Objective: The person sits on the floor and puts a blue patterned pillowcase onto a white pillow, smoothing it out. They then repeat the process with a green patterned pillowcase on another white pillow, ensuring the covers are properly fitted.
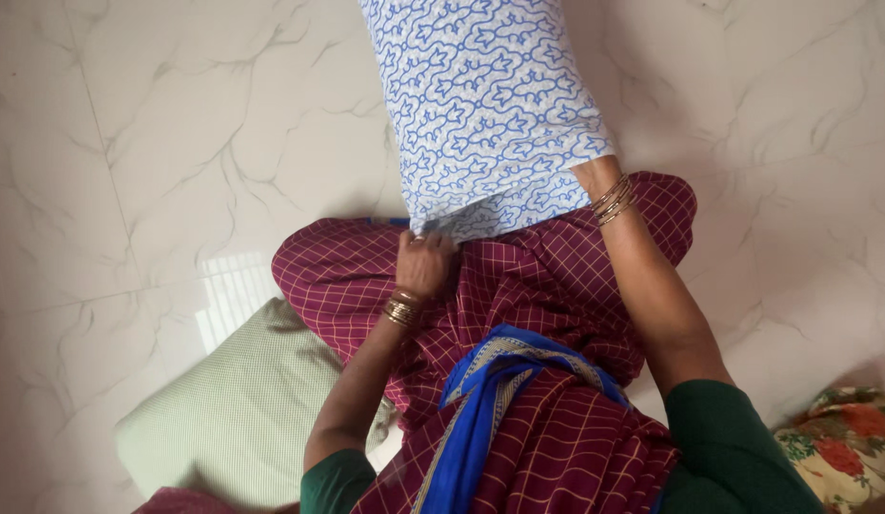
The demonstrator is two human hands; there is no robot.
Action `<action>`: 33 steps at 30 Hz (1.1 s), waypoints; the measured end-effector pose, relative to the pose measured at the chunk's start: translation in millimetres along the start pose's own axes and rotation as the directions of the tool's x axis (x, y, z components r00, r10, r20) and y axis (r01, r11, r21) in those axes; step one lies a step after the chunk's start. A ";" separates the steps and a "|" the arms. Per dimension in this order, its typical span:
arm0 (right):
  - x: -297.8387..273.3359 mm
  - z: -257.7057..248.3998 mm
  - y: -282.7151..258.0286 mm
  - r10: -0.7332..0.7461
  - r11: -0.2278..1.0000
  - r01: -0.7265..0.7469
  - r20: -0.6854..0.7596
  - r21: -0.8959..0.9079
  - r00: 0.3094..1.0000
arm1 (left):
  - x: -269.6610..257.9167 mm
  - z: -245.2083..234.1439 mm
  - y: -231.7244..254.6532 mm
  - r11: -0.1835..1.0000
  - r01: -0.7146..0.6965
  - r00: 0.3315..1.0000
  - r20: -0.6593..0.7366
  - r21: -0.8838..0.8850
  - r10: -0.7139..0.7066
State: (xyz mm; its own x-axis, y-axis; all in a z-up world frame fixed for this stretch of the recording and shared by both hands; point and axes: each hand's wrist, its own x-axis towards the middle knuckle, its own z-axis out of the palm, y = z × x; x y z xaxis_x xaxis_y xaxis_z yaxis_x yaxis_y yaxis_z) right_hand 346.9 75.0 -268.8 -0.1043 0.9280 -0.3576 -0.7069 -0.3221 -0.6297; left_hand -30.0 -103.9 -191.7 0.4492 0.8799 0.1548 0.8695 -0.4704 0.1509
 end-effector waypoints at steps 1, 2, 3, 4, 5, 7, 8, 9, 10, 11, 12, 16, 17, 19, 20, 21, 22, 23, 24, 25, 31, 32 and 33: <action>-2.6 -6.7 2.0 0.012 1.000 -0.013 -0.060 -0.016 0.998 | 3.5 5.3 5.9 0.999 0.005 0.991 -0.134 -0.036 -0.010; -4.2 -10.3 4.3 0.023 0.999 -0.027 -0.120 -0.031 0.993 | 9.9 13.8 13.7 0.998 0.017 1.000 0.013 -0.062 -0.017; -6.5 -11.6 6.6 0.008 0.999 -0.011 -0.065 -0.048 0.998 | 18.0 25.9 24.8 0.995 0.030 0.987 0.159 -0.092 -0.015; -8.3 -10.3 9.9 -0.006 0.998 0.006 -0.009 -0.063 1.000 | 21.9 37.6 28.2 0.992 0.046 0.954 0.301 -0.121 -0.007; -4.1 -7.4 8.1 -0.034 0.996 0.038 0.053 -0.078 0.998 | 30.8 51.1 21.2 0.998 0.051 0.960 0.278 -0.036 -0.039; -0.7 0.5 10.7 -0.010 0.999 0.014 0.071 -0.048 0.997 | 46.6 83.1 6.6 0.991 0.065 0.965 0.246 0.119 -0.093; -0.8 1.6 8.5 0.001 0.999 0.002 0.077 -0.035 0.997 | 51.9 96.6 -3.4 0.991 0.071 0.973 0.213 0.115 -0.094; -6.0 0.1 8.8 0.006 0.997 0.000 0.081 -0.074 0.997 | 54.2 100.5 -7.8 0.994 0.065 0.981 0.177 0.093 -0.081; -12.7 0.2 10.7 0.011 0.994 -0.001 0.085 -0.113 0.996 | 53.8 102.6 -10.4 0.997 0.048 0.990 0.131 0.057 -0.055; -7.3 5.7 3.3 0.005 0.988 0.011 0.105 -0.155 0.994 | 59.9 103.7 -14.7 1.000 0.015 1.000 0.028 0.016 -0.015; -7.5 6.5 -3.5 -0.100 0.733 0.163 0.133 -0.660 0.986 | 62.6 103.0 -18.4 0.999 -0.041 0.996 -0.082 -0.016 0.040; -42.9 13.1 -3.7 -0.081 0.190 0.035 0.020 -0.981 0.996 | 38.6 73.3 -12.5 0.935 0.283 0.879 0.449 -0.216 -0.162; -55.5 28.3 -7.8 -0.050 0.048 -0.043 -0.045 -0.998 0.998 | 34.5 61.1 -8.7 0.914 0.232 0.938 0.324 -0.332 -0.120; -88.4 62.5 -19.6 0.017 -0.242 -0.178 -0.187 -0.954 0.982 | 24.9 37.5 0.6 0.845 0.088 0.996 0.050 -0.528 -0.073; -106.2 81.0 -21.5 0.049 -0.311 -0.147 -0.171 -0.939 0.984 | 23.6 25.6 5.2 0.832 0.023 1.000 -0.005 -0.555 -0.031; -123.1 99.1 -20.9 0.086 -0.362 -0.096 -0.135 -0.927 0.987 | 21.5 11.0 8.2 0.817 -0.044 0.998 -0.061 -0.575 0.011; -137.3 115.8 -19.4 0.125 -0.395 -0.040 -0.097 -0.918 0.987 | 19.0 -5.3 11.6 0.799 -0.110 0.992 -0.117 -0.591 0.051; -146.8 132.8 -13.2 0.099 -0.378 0.245 0.225 -0.893 0.969 | 19.8 -22.0 14.7 0.814 -0.129 0.988 -0.141 -0.567 0.058; -154.6 146.1 -7.0 0.073 -0.368 0.510 0.523 -0.777 0.849 | 19.7 -38.9 18.0 0.828 -0.146 0.984 -0.166 -0.542 0.065; -162.2 152.8 -4.5 0.049 -0.367 0.724 0.765 -0.584 0.642 | 18.5 -53.7 23.2 0.839 -0.164 0.979 -0.188 -0.519 0.075; -183.9 107.6 -47.5 0.127 -0.576 0.471 0.497 -0.668 0.859 | -4.5 -115.7 6.4 0.821 -0.145 0.978 -0.205 -0.552 0.035; -190.9 95.9 -48.6 0.188 -0.555 0.421 0.385 -0.717 0.904 | -8.5 -119.3 2.4 0.848 -0.125 0.984 -0.176 -0.515 0.038; -193.0 87.5 -50.8 0.252 -0.540 0.372 0.277 -0.755 0.927 | -9.8 -122.1 -2.1 0.876 -0.104 0.987 -0.154 -0.470 0.034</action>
State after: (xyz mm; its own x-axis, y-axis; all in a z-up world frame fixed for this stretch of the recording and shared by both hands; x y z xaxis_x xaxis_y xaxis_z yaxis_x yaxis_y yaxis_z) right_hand 341.8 -71.4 -107.4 -0.4687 0.8311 -0.2993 0.8710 0.3782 -0.3136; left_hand -61.4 -119.7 -74.3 0.4417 0.8424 0.3085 0.6187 -0.5351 0.5753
